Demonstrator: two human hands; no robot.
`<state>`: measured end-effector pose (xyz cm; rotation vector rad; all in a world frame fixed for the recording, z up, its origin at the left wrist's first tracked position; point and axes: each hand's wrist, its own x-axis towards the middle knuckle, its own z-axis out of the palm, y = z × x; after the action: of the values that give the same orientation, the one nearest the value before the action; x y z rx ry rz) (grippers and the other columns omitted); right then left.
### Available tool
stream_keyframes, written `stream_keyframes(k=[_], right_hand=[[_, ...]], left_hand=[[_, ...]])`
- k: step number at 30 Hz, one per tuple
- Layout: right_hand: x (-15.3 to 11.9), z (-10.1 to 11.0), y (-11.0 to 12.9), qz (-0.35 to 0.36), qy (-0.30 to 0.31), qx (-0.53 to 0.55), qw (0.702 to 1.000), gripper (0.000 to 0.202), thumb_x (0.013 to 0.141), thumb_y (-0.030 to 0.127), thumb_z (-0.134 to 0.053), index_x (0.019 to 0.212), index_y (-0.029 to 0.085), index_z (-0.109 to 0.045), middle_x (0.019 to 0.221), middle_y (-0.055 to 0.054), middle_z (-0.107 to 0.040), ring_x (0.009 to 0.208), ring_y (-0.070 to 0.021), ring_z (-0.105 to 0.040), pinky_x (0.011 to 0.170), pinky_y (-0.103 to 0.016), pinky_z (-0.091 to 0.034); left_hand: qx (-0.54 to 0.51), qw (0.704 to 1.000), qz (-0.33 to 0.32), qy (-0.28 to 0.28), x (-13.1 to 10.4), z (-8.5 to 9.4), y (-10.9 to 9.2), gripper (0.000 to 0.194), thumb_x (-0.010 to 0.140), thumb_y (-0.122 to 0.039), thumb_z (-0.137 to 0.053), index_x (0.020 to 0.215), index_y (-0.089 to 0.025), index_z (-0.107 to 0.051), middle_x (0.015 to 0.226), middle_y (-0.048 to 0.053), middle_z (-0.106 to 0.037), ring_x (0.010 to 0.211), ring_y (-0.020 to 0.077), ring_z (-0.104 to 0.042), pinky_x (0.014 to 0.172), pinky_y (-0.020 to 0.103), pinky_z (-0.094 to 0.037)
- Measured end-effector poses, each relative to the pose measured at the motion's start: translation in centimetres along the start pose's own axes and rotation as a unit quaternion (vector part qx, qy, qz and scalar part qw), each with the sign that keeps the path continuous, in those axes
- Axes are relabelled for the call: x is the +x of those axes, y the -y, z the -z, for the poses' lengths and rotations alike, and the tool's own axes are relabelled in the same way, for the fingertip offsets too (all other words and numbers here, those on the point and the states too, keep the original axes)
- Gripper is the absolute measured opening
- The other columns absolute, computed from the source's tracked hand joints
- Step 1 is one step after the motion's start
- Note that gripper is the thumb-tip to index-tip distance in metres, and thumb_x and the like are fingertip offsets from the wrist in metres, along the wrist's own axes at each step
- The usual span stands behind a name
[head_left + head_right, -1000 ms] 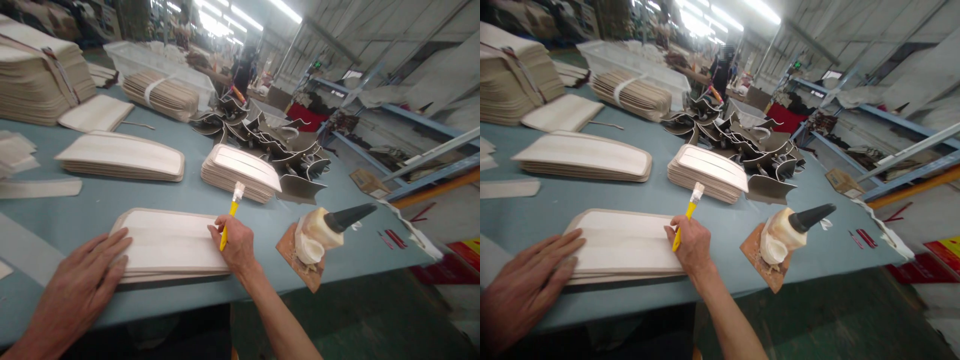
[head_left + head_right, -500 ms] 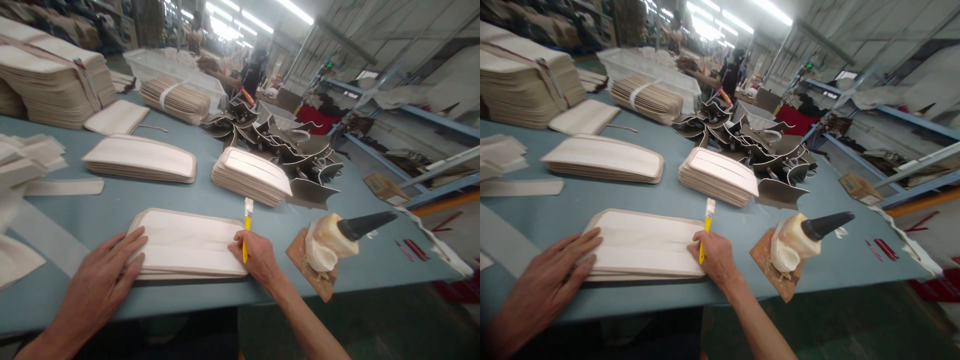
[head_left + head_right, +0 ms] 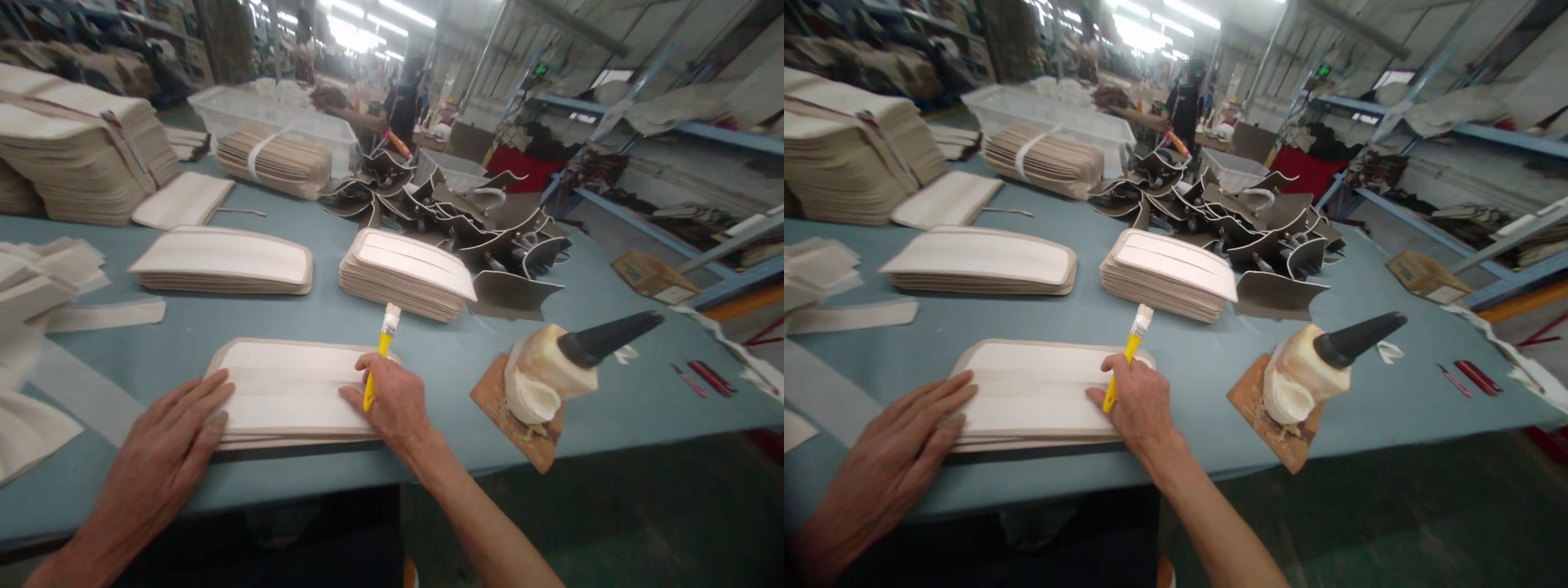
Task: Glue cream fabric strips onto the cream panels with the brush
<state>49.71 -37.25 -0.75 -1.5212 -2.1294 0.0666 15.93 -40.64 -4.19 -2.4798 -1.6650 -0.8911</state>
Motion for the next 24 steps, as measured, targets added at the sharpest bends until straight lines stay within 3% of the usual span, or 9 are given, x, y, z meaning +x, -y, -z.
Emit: stream_keyframes(k=[5, 10, 13, 16, 21, 24], right_hand=[[-1.9, 1.3, -2.5, -0.056, 0.005, -0.029, 0.998, 0.037, 0.084, 0.037, -0.089, 0.105, 0.024, -0.062, 0.083, 0.001, -0.072, 0.074, -0.0209, -0.071, 0.066, -0.028, -0.044], [-3.2, 3.3, -3.8, -0.038, -0.045, -0.004, 0.998, 0.023, 0.093, 0.035, -0.076, 0.104, 0.023, -0.060, 0.079, 0.003, -0.070, 0.068, -0.0182, -0.069, 0.062, -0.026, -0.043], [-1.7, 2.7, -2.0, -0.033, -0.098, 0.042, 0.994, 0.011, 0.101, 0.032, -0.065, 0.102, 0.023, -0.059, 0.079, 0.003, -0.071, 0.069, -0.0167, -0.070, 0.064, -0.025, -0.044], [1.2, 0.9, 0.8, -0.019, -0.135, 0.063, 0.989, 0.005, 0.102, 0.028, -0.059, 0.101, 0.023, -0.059, 0.083, 0.000, -0.072, 0.076, -0.0181, -0.070, 0.069, -0.026, -0.046], [6.1, -2.5, 4.5, 0.009, -0.104, 0.041, 0.994, 0.006, 0.101, 0.021, -0.060, 0.106, 0.023, -0.060, 0.091, -0.004, -0.072, 0.085, -0.0229, -0.067, 0.075, -0.030, -0.046], [7.5, -3.9, 5.6, 0.005, -0.085, 0.012, 0.996, 0.009, 0.102, 0.020, -0.058, 0.110, 0.023, -0.060, 0.091, -0.006, -0.070, 0.087, -0.0253, -0.065, 0.075, -0.033, -0.044]], left_hand=[[0.008, 1.000, -0.013, 0.002, 0.0, 0.2, 0.0, 0.046, 0.102, -0.034, -0.043, 0.148, -0.037, -0.049, 0.149, 0.008, -0.063, 0.136, 0.0333, -0.058, 0.116, 0.059, -0.045], [0.032, 0.998, -0.040, -0.019, 1.1, 0.9, -0.8, 0.034, 0.103, -0.030, -0.045, 0.133, -0.026, -0.059, 0.137, 0.013, -0.069, 0.129, 0.0345, -0.060, 0.111, 0.058, -0.047], [0.047, 0.997, -0.044, -0.041, 3.0, 1.7, -2.2, 0.025, 0.103, -0.029, -0.047, 0.119, -0.022, -0.065, 0.126, 0.014, -0.073, 0.119, 0.0339, -0.064, 0.105, 0.056, -0.051], [0.045, 0.997, -0.032, -0.048, 5.7, 1.7, -3.7, 0.029, 0.104, -0.030, -0.045, 0.122, -0.019, -0.066, 0.123, 0.013, -0.074, 0.117, 0.0330, -0.064, 0.105, 0.054, -0.050], [0.048, 0.999, 0.014, -0.022, 10.5, -0.9, -4.6, 0.044, 0.105, -0.033, -0.034, 0.132, -0.013, -0.062, 0.133, 0.016, -0.070, 0.126, 0.0327, -0.060, 0.111, 0.052, -0.047], [0.052, 0.998, 0.018, 0.001, 12.6, -2.9, -4.7, 0.046, 0.104, -0.029, -0.031, 0.133, -0.010, -0.061, 0.138, 0.018, -0.068, 0.128, 0.0325, -0.058, 0.111, 0.050, -0.046]])
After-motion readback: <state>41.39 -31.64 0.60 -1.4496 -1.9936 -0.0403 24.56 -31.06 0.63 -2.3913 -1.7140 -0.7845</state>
